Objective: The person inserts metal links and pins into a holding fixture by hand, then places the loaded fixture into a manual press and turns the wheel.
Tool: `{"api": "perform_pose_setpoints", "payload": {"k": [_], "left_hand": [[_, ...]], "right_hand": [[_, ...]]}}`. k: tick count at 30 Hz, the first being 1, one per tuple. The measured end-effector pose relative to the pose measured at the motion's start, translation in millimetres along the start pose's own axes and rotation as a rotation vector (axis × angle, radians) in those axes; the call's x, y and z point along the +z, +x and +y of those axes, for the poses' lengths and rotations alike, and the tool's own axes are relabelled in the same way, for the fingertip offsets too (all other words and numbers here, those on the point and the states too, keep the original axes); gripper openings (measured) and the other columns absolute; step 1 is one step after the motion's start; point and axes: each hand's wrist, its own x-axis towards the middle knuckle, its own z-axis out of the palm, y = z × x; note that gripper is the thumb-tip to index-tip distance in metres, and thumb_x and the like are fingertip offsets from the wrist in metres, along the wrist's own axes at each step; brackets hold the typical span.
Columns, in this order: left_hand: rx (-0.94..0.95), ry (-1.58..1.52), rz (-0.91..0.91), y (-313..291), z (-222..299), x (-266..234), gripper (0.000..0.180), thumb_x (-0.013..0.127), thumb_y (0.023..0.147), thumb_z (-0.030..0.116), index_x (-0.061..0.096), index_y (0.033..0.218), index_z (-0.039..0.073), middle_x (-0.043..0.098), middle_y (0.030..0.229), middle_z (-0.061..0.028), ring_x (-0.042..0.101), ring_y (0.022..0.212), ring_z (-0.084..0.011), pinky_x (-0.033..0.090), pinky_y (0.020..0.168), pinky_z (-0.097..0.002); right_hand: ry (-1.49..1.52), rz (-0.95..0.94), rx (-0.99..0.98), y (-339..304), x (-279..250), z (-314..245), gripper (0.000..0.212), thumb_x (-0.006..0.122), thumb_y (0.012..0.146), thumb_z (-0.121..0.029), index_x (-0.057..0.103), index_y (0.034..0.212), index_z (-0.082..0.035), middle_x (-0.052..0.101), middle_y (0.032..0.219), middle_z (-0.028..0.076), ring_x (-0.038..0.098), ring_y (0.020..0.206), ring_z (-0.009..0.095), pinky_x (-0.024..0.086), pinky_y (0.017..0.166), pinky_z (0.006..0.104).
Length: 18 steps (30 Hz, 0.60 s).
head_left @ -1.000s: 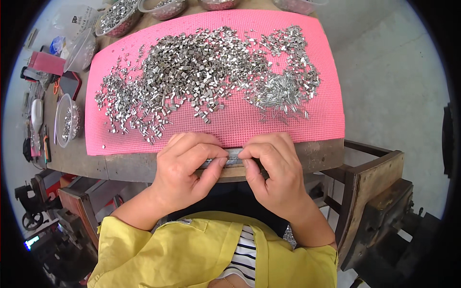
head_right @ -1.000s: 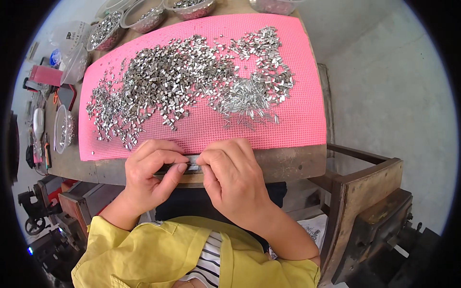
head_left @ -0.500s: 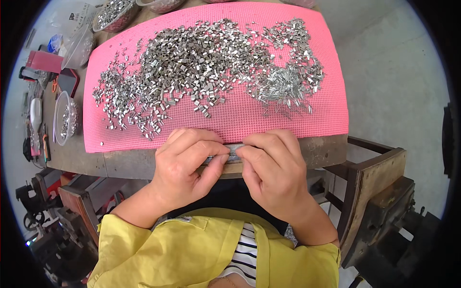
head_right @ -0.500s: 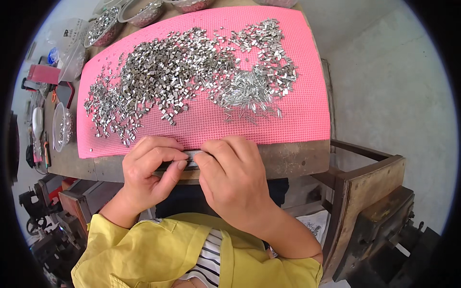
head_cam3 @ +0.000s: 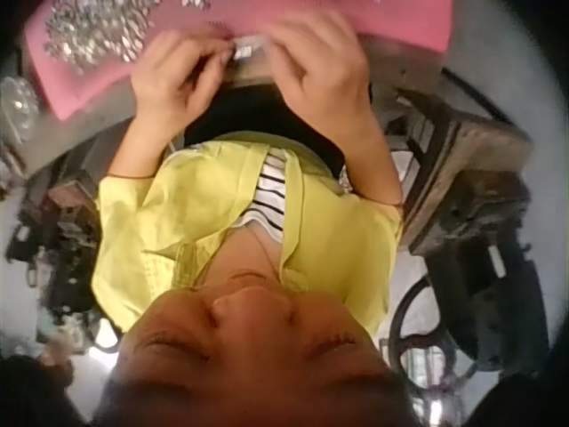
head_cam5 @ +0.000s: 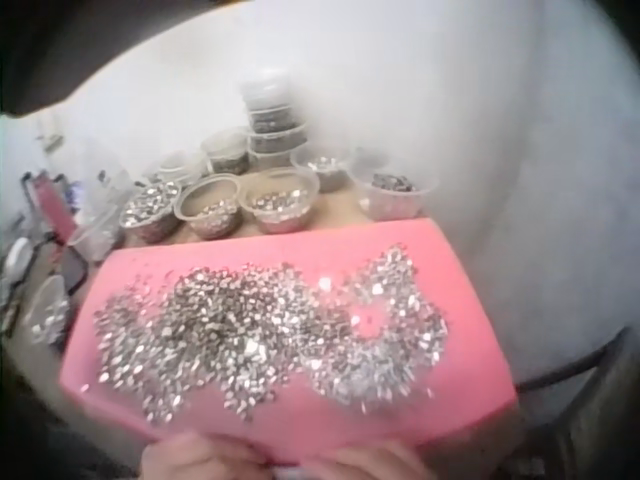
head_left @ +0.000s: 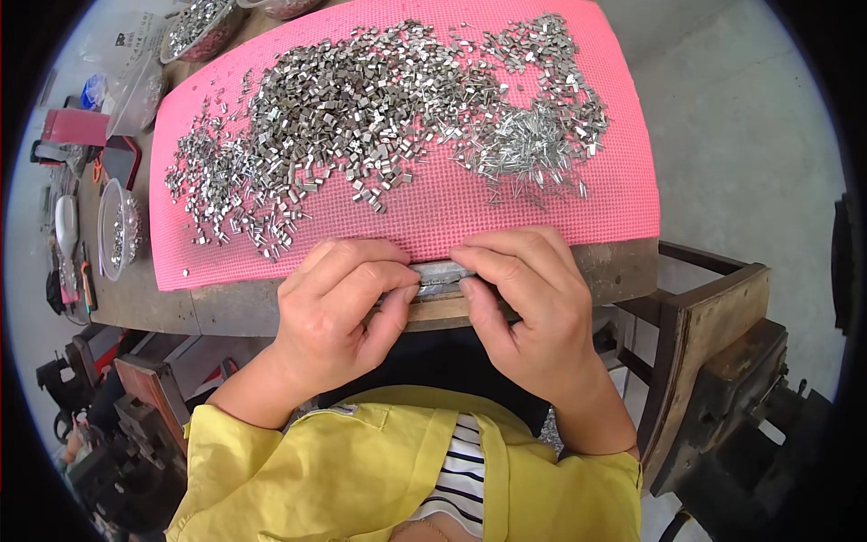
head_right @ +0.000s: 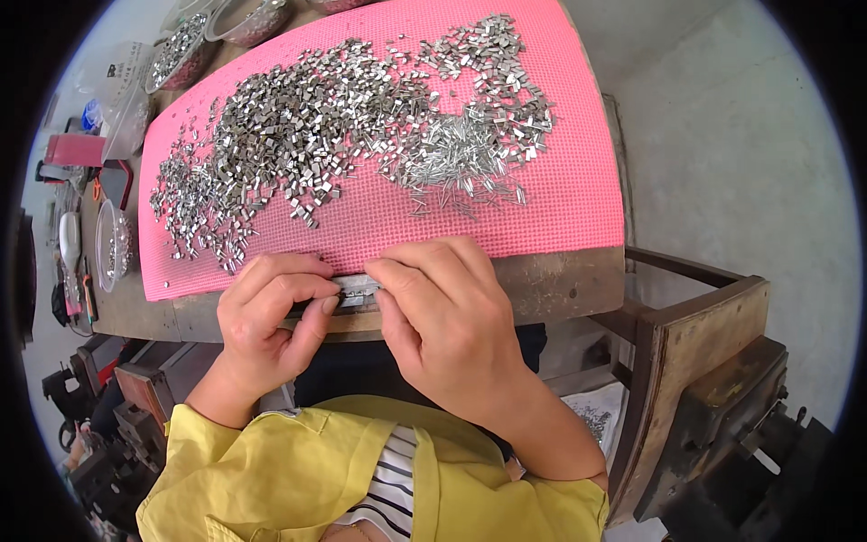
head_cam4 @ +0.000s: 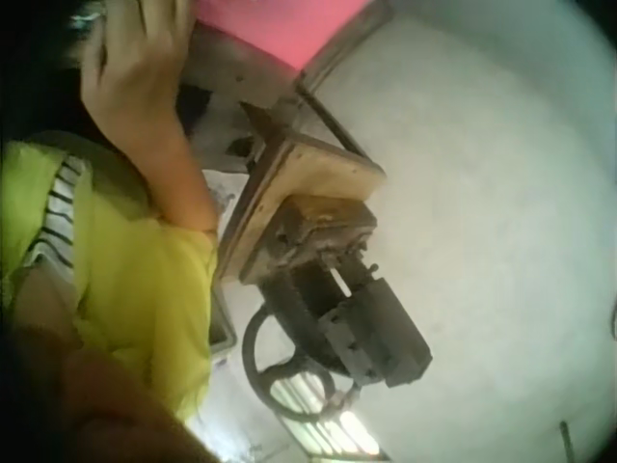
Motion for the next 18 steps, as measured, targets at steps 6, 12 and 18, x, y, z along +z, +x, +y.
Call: {"api": "perform_pose_setpoints", "payload": {"k": [6, 12, 18], "left_hand": [[0.071, 0.071, -0.004, 1.6, 5.0, -0.7, 0.023, 0.080, 0.071, -0.002, 0.072, 0.092, 0.003, 0.071, 0.094, -0.0079, 0.068, 0.079, -0.0251, 0.052, 0.070, -0.0359], [0.109, 0.136, -0.056, 3.3, 10.7, -5.1, 0.025, 0.079, 0.071, -0.003, 0.071, 0.094, 0.002, 0.071, 0.096, -0.0101, 0.069, 0.081, -0.0266, 0.053, 0.071, -0.0363], [0.108, 0.183, -0.108, 7.0, 18.3, -9.3, 0.027, 0.080, 0.070, -0.007, 0.072, 0.094, 0.002, 0.072, 0.096, -0.0101, 0.070, 0.081, -0.0268, 0.054, 0.070, -0.0360]], "right_hand": [[-0.003, 0.026, 0.035, 1.2, -5.0, 1.6, 0.028, 0.076, 0.079, 0.006, 0.075, 0.105, -0.002, 0.073, 0.104, 0.012, 0.067, 0.091, 0.030, 0.054, 0.080, 0.0382], [-0.013, 0.049, 0.062, -0.3, -13.1, 5.0, 0.026, 0.075, 0.080, 0.006, 0.075, 0.105, -0.001, 0.073, 0.103, 0.013, 0.068, 0.091, 0.031, 0.054, 0.081, 0.0382], [-0.041, 0.070, 0.054, -2.1, -18.0, 13.4, 0.026, 0.075, 0.081, 0.005, 0.073, 0.106, -0.003, 0.071, 0.100, 0.012, 0.067, 0.088, 0.032, 0.055, 0.078, 0.0410]]}}
